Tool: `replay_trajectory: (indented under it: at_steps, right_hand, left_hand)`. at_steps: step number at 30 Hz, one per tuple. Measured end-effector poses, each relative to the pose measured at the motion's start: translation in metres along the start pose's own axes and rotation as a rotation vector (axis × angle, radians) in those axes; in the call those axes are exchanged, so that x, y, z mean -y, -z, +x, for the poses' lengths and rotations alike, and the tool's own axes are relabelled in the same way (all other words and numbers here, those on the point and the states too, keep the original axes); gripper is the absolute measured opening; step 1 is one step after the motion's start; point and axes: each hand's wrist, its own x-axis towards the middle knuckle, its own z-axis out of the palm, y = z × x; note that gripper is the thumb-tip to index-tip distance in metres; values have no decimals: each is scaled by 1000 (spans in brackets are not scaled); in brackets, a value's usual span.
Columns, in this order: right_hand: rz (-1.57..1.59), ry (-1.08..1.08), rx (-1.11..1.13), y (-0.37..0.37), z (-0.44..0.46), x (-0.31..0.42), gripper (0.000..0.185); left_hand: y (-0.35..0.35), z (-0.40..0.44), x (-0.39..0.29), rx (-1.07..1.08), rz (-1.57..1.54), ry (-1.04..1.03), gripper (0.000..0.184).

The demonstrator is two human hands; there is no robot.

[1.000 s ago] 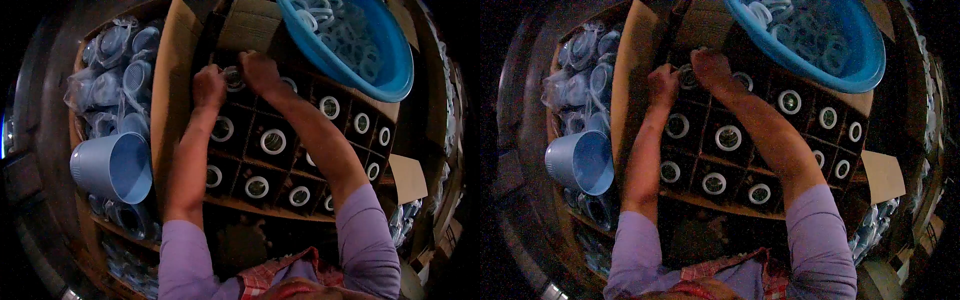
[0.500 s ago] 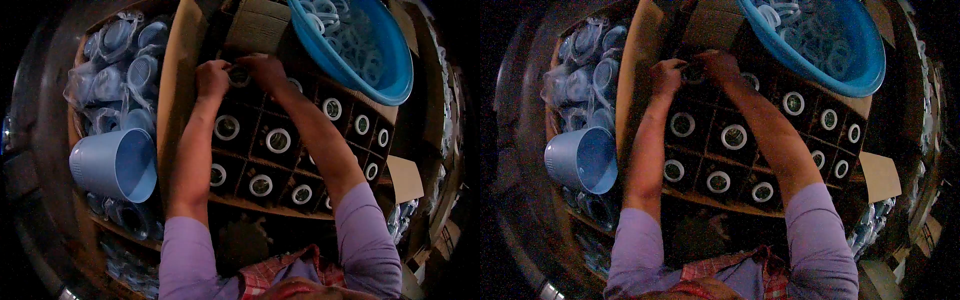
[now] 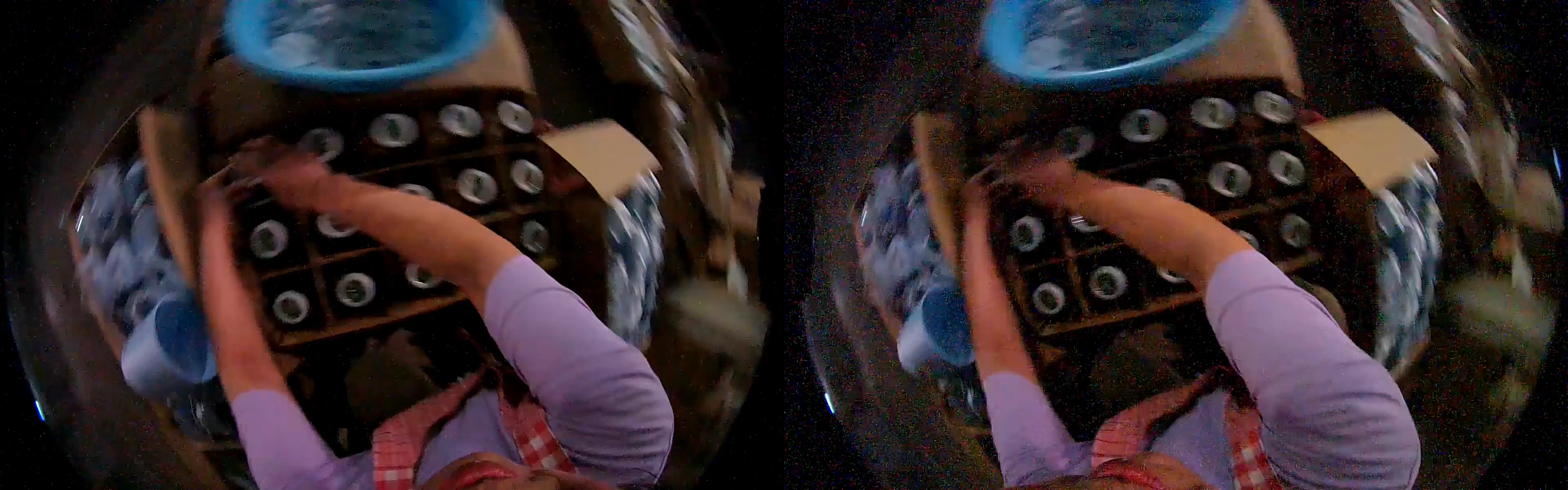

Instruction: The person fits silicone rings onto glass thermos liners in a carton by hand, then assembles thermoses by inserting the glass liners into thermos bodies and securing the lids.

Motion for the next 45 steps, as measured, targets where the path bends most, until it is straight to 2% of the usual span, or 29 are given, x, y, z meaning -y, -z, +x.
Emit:
replay_trajectory:
  at_steps: [1,2,3,4,5,6,8,9,11,13,16,17,18,19,21,22,24,26,29,31,32,33,34,35,37,39,42,44,45]
  right_hand:
    - [135,-440,758,98,24,33,54]
    - [134,-127,162,114,-6,42,49]
    - [134,-74,91,133,-29,47,44]
    - [127,-189,338,167,-54,56,36]
    - [165,-254,367,211,-80,67,33]
    - [215,-304,394,256,-109,81,30]
    - [205,-437,41,298,-220,87,27]
    - [219,-664,-39,340,-254,116,24]
    - [-11,-976,-223,392,-352,155,18]
    - [-331,-1224,-354,427,-458,212,20]
    - [-620,-1550,-598,463,-650,275,26]
    - [-729,-1734,-679,474,-704,293,31]
    - [-668,-1796,-928,489,-726,311,35]
    - [-769,-1960,-1045,488,-778,320,37]
    - [-595,-2195,-1287,478,-855,300,37]
    - [-312,-2249,-1406,467,-872,294,34]
    - [-25,-2272,-1434,432,-894,277,31]
    - [-56,-2227,-1280,401,-872,250,32]
    - [-82,-2355,-930,398,-881,255,28]
    - [8,-2322,-969,346,-917,242,18]
    - [-81,-2281,-716,358,-843,256,14]
    - [-23,-2285,-792,345,-821,256,14]
    - [156,-2041,-947,307,-833,253,18]
    - [453,-2055,-1101,311,-787,255,20]
    - [-105,-1618,-914,297,-692,291,29]
    - [-1,-1624,-827,284,-690,294,34]
    - [318,-1924,-484,382,-649,308,29]
    - [182,-1986,-645,421,-642,310,23]
    - [27,-1910,-783,439,-639,305,20]
  left_hand:
    - [-14,-6,-15,109,74,-14,44]
    - [8,4,3,98,119,-61,49]
    - [29,14,22,86,166,-108,53]
    - [18,-21,-5,-16,636,-215,54]
    - [37,-26,-3,-35,459,-203,53]
    - [60,-22,13,-204,444,-311,52]
    - [6,-101,-31,-380,505,-409,48]
    - [0,-120,-31,-281,412,-392,46]
    - [-17,-146,-24,-76,238,-352,43]
    - [-96,-229,-47,26,345,-301,37]
    - [-171,-296,-35,185,266,-255,34]
    - [-184,-297,-27,264,216,-310,32]
    - [-196,-301,-32,344,302,-359,34]
    - [-212,-308,-42,400,329,-351,33]
    - [-254,-327,-58,417,317,-306,33]
    - [-272,-338,-69,445,428,-353,33]
    - [-317,-365,-72,556,506,-384,31]
    - [-344,-363,-60,693,604,-462,29]
    - [-378,-373,-46,730,738,-605,28]
    - [-395,-380,-29,699,821,-617,28]
    - [-403,-381,-23,706,771,-575,27]
    - [-409,-378,-19,703,722,-534,26]
    - [-416,-375,-15,694,680,-491,26]
    - [-425,-373,-9,709,692,-513,25]
    - [-386,-359,-24,728,703,-546,24]
    - [-389,-378,-37,711,722,-530,24]
    - [-379,-377,-43,694,729,-516,27]
    - [-360,-372,-38,676,670,-467,29]
    - [-348,-369,-34,656,607,-412,30]
